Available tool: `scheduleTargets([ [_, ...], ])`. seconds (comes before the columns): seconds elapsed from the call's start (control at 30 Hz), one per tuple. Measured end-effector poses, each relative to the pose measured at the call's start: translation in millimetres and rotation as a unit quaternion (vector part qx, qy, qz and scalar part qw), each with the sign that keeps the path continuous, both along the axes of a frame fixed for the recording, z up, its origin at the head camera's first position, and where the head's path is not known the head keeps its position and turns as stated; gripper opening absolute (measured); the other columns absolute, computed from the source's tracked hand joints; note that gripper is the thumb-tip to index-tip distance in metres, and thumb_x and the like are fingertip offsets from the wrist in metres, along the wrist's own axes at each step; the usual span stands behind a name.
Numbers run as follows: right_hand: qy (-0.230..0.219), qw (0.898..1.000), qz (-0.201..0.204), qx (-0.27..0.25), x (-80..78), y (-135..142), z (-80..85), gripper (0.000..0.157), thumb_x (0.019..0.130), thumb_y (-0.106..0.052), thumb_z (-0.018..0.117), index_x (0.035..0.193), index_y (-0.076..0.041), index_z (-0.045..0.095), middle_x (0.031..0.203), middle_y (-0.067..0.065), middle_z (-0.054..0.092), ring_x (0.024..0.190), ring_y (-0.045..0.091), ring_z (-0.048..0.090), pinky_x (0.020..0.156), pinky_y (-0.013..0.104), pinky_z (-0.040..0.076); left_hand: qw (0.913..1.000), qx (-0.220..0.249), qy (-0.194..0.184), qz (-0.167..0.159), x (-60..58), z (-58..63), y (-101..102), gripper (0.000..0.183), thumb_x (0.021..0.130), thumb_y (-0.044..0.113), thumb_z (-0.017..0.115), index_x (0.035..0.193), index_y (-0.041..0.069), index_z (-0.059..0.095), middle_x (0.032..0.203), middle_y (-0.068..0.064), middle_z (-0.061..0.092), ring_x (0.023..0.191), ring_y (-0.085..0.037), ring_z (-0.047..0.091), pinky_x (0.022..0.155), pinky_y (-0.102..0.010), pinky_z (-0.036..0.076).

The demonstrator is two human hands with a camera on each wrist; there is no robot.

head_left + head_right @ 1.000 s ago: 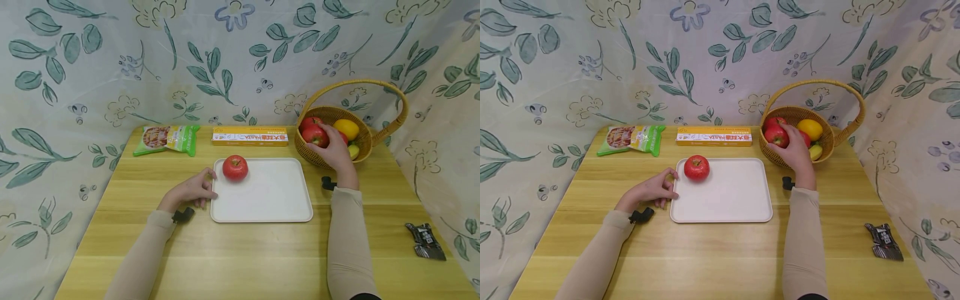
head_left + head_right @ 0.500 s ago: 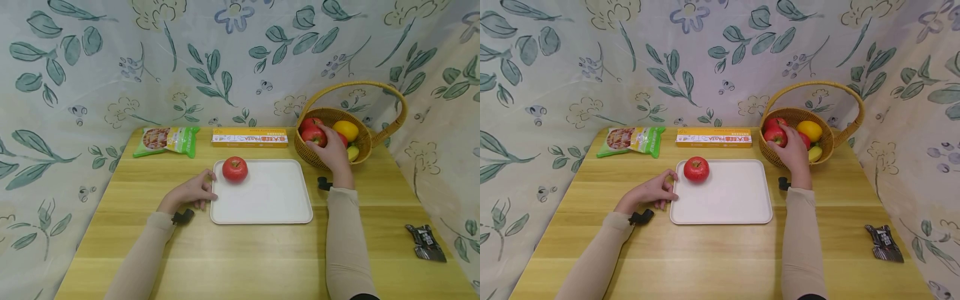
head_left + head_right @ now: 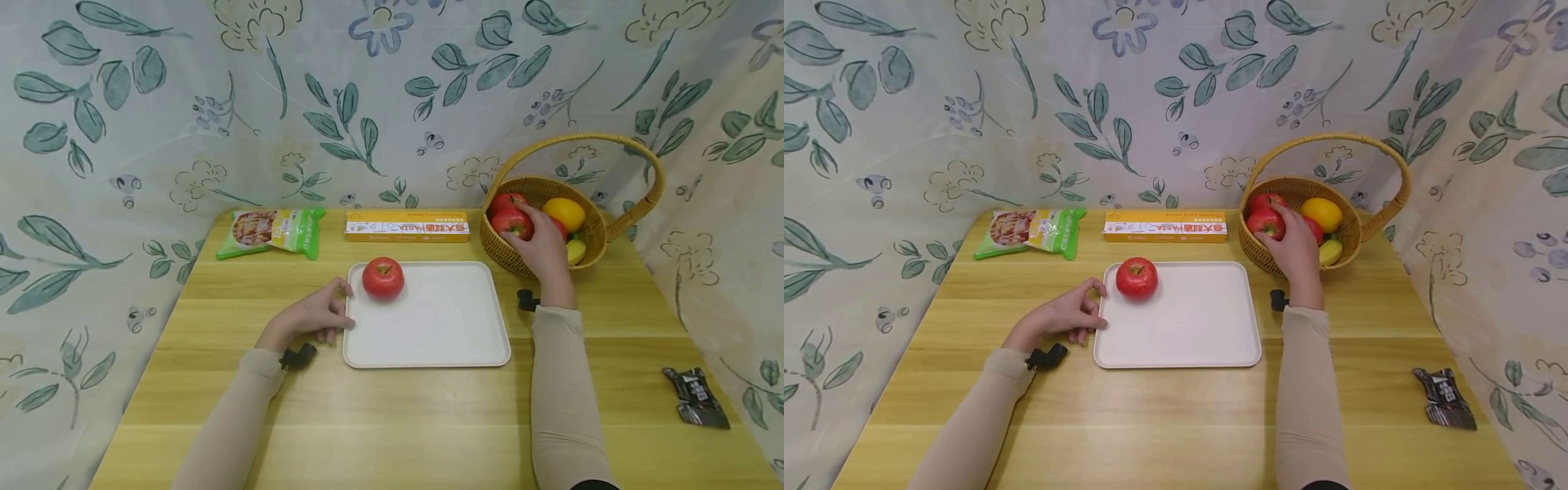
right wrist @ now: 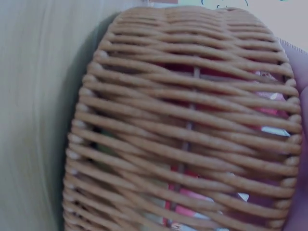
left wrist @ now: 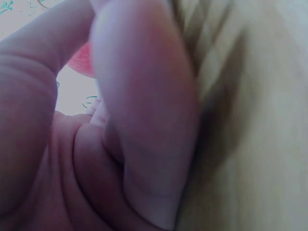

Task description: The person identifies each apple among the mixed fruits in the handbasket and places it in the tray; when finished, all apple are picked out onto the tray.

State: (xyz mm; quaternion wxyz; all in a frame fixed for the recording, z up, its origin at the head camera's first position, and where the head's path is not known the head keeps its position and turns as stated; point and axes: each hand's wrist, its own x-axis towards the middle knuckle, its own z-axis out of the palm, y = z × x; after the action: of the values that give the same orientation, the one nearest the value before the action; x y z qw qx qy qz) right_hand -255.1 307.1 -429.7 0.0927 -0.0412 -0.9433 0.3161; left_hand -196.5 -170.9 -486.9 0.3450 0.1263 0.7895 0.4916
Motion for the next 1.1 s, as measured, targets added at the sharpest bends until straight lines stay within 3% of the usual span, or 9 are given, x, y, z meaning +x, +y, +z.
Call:
scheduleTargets([
  [0.63,0.058,0.996,-0.05,-0.045,-0.4,-3.3,-2.3,0.07,0.092,-0.039,0.084,0.155,-0.025,0.056,0.158,0.017,0.048,0.144,0.044,0.045,0.123,0.066,0.036,1.0,0.007,-0.002,-0.003,0.1,-0.4,-0.2,0.063,0.095,0.02,0.08,0.139,0.015,0.036,0.075,-0.004,0.068,0.049,-0.015,0.061,0.047,-0.026,0.048],
  [0.9,0.079,0.992,-0.064,-0.072,1.5,-0.5,-0.4,0.063,0.093,-0.031,0.084,0.151,-0.026,0.061,0.157,0.017,0.049,0.146,0.045,0.043,0.126,0.063,0.033,1.0,0.008,-0.003,-0.002,0.0,0.3,-0.4,0.062,0.094,0.021,0.08,0.138,0.015,0.036,0.076,-0.004,0.068,0.049,-0.015,0.061,0.047,-0.026,0.048],
  [1.1,0.085,0.989,-0.079,-0.093,3.6,0.9,3.0,0.063,0.092,-0.036,0.085,0.15,-0.025,0.061,0.158,0.015,0.052,0.146,0.042,0.044,0.127,0.061,0.03,1.0,0.007,-0.001,-0.004,0.0,0.3,-0.4,0.062,0.095,0.02,0.08,0.138,0.015,0.036,0.075,-0.004,0.068,0.049,-0.015,0.062,0.047,-0.026,0.049],
])
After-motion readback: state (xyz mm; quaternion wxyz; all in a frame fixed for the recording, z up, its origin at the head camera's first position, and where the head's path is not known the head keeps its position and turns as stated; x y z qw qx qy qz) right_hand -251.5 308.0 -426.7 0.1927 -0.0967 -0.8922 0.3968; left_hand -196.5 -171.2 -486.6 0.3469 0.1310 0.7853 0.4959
